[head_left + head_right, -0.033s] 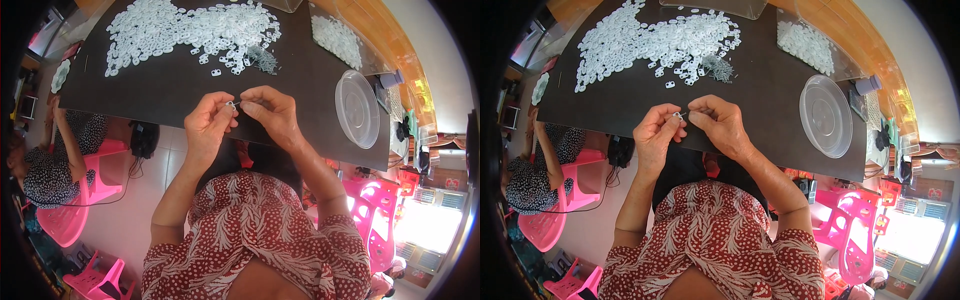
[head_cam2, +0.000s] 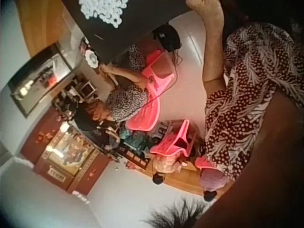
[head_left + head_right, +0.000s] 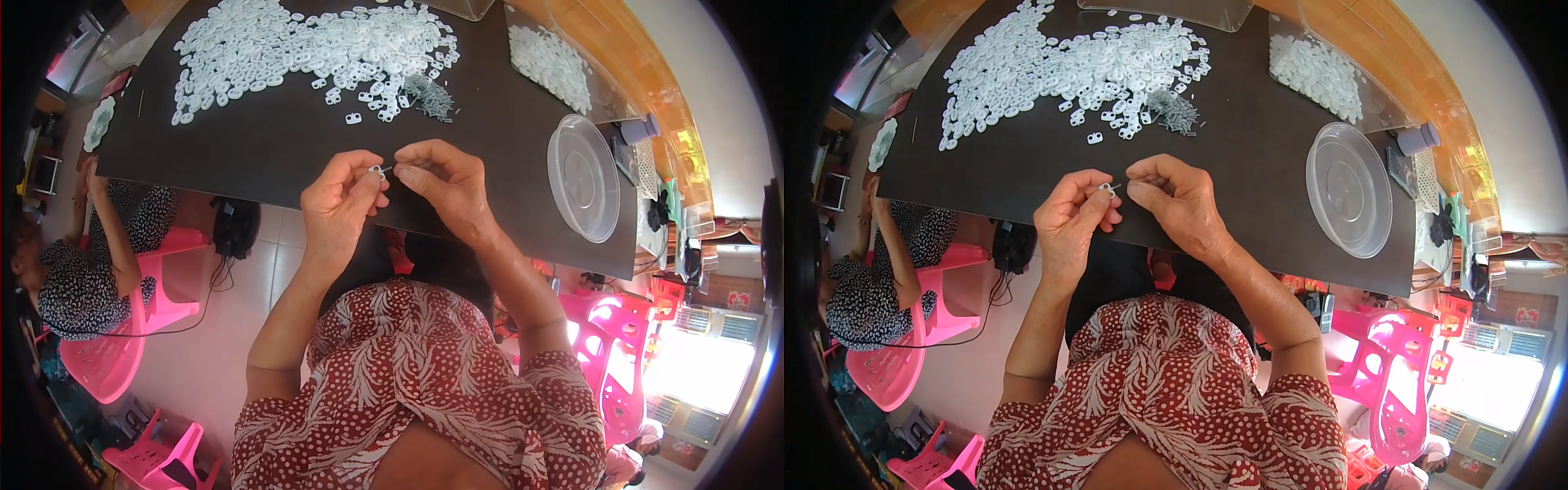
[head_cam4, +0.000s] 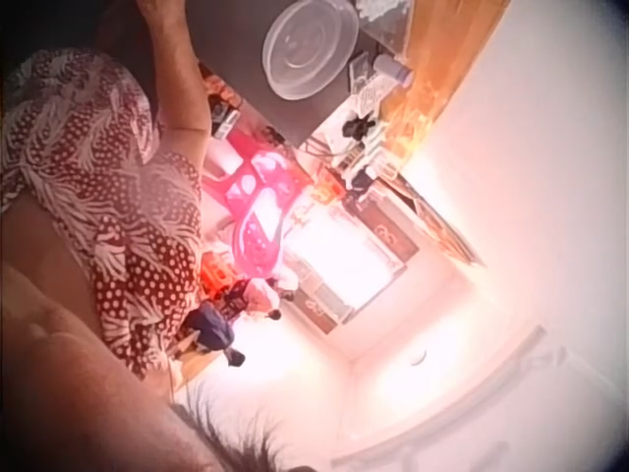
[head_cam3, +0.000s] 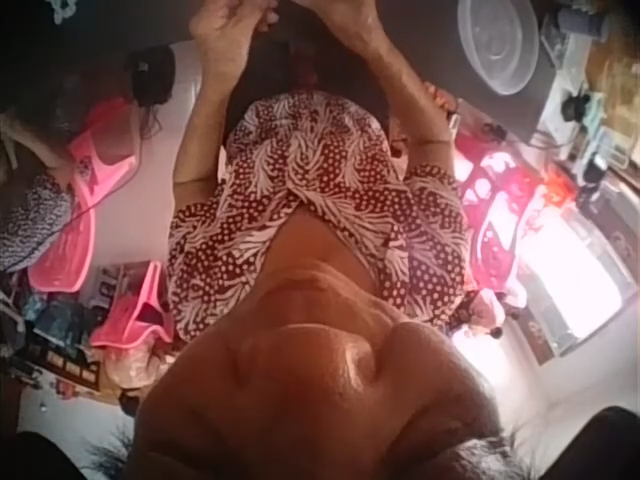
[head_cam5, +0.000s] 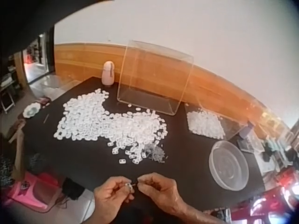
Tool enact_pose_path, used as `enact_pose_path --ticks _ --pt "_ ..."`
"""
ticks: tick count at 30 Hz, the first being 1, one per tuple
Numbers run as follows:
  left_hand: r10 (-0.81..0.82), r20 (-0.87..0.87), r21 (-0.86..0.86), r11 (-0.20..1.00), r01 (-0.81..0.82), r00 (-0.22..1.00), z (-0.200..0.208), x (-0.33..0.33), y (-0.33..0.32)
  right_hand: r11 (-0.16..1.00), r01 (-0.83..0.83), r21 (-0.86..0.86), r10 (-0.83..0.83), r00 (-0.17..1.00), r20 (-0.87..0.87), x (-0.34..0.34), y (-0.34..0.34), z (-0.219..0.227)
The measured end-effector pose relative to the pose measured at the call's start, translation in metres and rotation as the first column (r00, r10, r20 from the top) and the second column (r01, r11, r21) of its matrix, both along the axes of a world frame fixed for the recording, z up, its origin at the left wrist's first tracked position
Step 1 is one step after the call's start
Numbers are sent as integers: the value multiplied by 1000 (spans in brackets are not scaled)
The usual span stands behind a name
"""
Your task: Assembling small white plastic components by inserting metal pins into them at a workbench.
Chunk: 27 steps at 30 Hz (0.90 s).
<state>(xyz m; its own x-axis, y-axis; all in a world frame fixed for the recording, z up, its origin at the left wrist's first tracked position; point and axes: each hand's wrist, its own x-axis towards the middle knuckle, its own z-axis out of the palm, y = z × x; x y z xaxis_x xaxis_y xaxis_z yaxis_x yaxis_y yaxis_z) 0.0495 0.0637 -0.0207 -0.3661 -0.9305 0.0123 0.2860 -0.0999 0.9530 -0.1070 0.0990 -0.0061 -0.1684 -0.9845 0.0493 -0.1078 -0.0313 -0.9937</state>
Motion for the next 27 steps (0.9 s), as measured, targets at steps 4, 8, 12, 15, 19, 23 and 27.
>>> enact_pose_path --ticks 4,8,12,15,19,23,27 --pt "0 -28 3 1000 0 1000 1 2 -1 1000 9 12 -9 999 -44 0 3 1" --pt "-2 -78 -3 1000 2 997 0 2 -1 1000 4 19 -3 1000 -26 0 5 -3" --pt "-4 -89 -8 1000 3 996 -2 1 -1 1000 -14 8 14 1000 21 3 6 0" --pt "2 -95 -10 1000 -3 995 -1 0 0 1000 -29 -4 30 997 66 6 5 2" --pt "6 -80 -19 1000 -8 997 -4 -2 0 1000 -8 -9 9 999 47 5 4 3" --pt "180 107 -327 935 -136 978 -7 -2 4 1000 20 21 -20 1000 8 2 6 7" --pt "316 79 -539 811 -226 946 -8 -6 4 998 -7 62 4 999 51 3 10 9"
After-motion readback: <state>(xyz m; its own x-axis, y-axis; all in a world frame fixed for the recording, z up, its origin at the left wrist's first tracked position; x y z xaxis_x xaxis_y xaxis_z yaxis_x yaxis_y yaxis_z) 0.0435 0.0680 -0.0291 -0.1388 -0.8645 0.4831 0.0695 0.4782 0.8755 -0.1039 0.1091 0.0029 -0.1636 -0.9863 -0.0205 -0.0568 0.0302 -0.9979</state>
